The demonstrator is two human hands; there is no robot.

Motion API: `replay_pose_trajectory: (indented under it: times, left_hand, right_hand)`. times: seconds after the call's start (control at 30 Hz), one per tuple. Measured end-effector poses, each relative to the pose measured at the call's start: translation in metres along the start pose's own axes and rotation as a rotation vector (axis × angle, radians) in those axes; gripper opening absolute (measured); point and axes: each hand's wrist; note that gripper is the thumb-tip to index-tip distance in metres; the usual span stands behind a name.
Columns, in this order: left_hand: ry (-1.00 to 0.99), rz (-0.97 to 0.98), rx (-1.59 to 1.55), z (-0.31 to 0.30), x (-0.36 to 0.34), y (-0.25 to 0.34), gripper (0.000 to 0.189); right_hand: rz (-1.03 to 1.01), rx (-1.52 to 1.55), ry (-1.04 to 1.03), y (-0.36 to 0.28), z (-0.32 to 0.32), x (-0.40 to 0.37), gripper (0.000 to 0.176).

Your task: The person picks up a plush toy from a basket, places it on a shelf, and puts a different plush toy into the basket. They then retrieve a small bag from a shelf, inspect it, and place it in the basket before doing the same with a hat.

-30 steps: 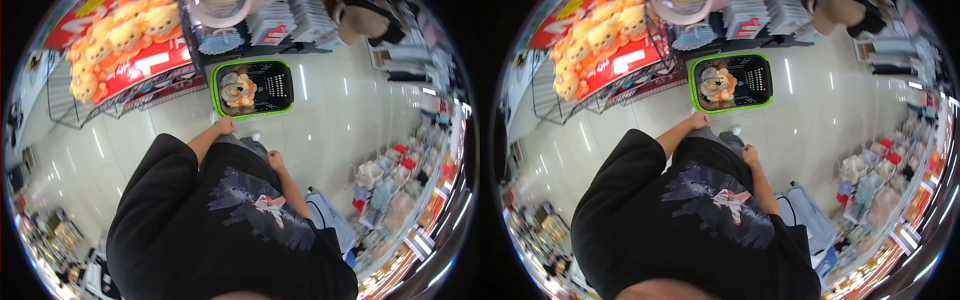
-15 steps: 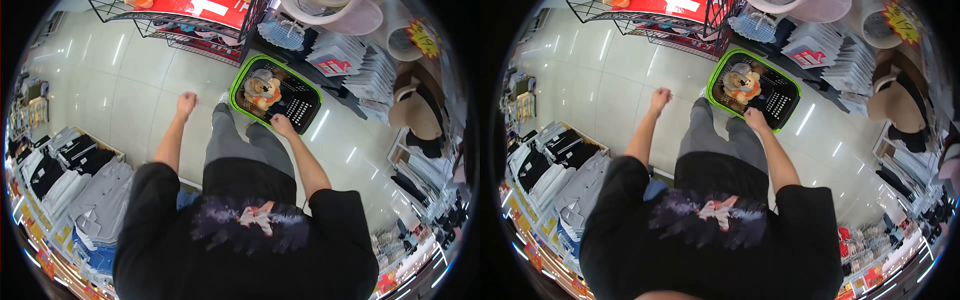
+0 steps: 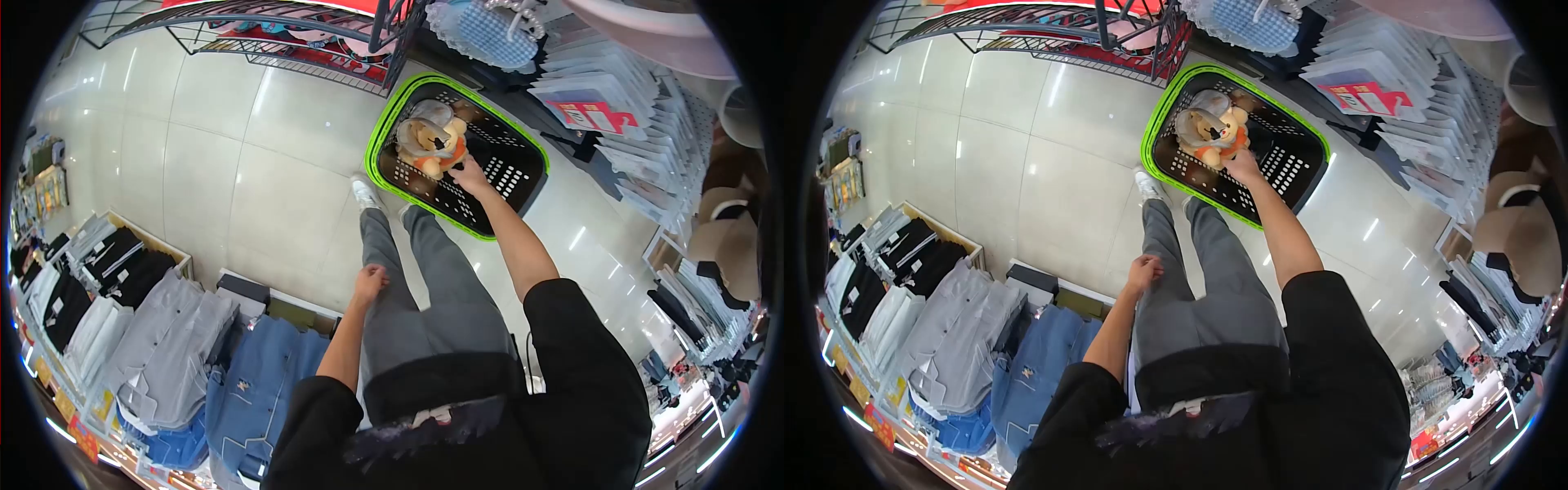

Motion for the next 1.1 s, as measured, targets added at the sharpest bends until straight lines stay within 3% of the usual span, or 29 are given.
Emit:
replay_pose_trajectory:
  times: [0.07, 0.13, 0.17, 0.23, 0.37, 0.47, 0.57, 0.67, 0.7, 0.77, 0.83, 0.9, 0.97, 1.03, 1.1]
  left_hand:
    - [-0.110, -0.018, 0.000, 0.008, 0.016, 0.027, 0.020]
    - [-0.059, 0.407, 0.417, 0.010, 0.028, 0.051, 0.019]
    - [-0.058, 0.401, 0.429, 0.013, 0.043, 0.055, 0.019]
    - [-0.035, 0.447, 0.371, 0.016, 0.071, 0.067, 0.018]
    - [-0.090, 0.353, 0.281, 0.018, 0.111, 0.109, 0.019]
    - [-0.051, 0.488, 0.381, 0.013, 0.127, 0.123, 0.018]
    - [-0.047, 0.495, 0.446, 0.006, 0.132, 0.123, 0.019]
    - [-0.062, 0.485, 0.500, -0.006, 0.127, 0.107, 0.019]
    - [-0.062, 0.500, 0.495, -0.008, 0.123, 0.099, 0.019]
    - [-0.052, 0.433, 0.540, -0.017, 0.113, 0.081, 0.021]
    - [-0.078, 0.449, 0.573, -0.025, 0.088, 0.080, 0.023]
    - [-0.042, 0.554, 0.656, -0.028, 0.077, 0.067, 0.024]
    - [-0.175, 0.406, 0.691, -0.037, 0.035, 0.101, 0.041]
    - [-0.129, 0.952, 0.746, -0.042, 0.008, 0.102, 0.065]
    - [-0.300, 1.102, 0.851, -0.048, -0.063, 0.161, 0.078]
  right_hand:
    - [-0.047, 0.048, 0.067, 0.020, 0.040, 0.039, 0.049]
    - [0.134, 0.380, 0.071, -0.005, 0.050, 0.047, 0.049]
    - [0.318, 0.450, 0.145, -0.048, 0.037, 0.035, 0.044]
    - [0.481, 0.544, -0.054, -0.043, 0.044, 0.053, 0.039]
    - [0.511, 0.655, -0.059, -0.031, 0.059, 0.069, 0.036]
    - [0.468, 0.629, -0.027, -0.029, 0.061, 0.070, 0.039]
    - [0.441, 0.515, -0.030, -0.023, 0.065, 0.063, 0.040]
    - [0.335, 0.175, -0.159, -0.027, 0.058, 0.034, 0.040]
    - [0.194, 0.038, 0.014, -0.009, 0.076, 0.024, 0.039]
    - [0.134, -0.087, -0.114, -0.037, 0.053, -0.012, 0.040]
    - [-0.074, -0.061, -0.048, -0.027, 0.059, -0.047, 0.040]
    - [-0.044, -0.161, -0.147, -0.055, 0.035, -0.084, 0.031]
    - [-0.133, -0.270, -0.124, -0.094, 0.002, -0.130, 0.029]
    - [-0.204, -0.167, -0.007, -0.110, -0.013, -0.181, 0.022]
    - [-0.291, -0.173, -0.096, -0.112, -0.020, -0.229, 0.020]
Point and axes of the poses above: each hand's wrist, its own x-axis towards the middle knuckle, its own z-axis out of the palm, y = z × x, and after that the axes turned 10 degrees about y, right-handed
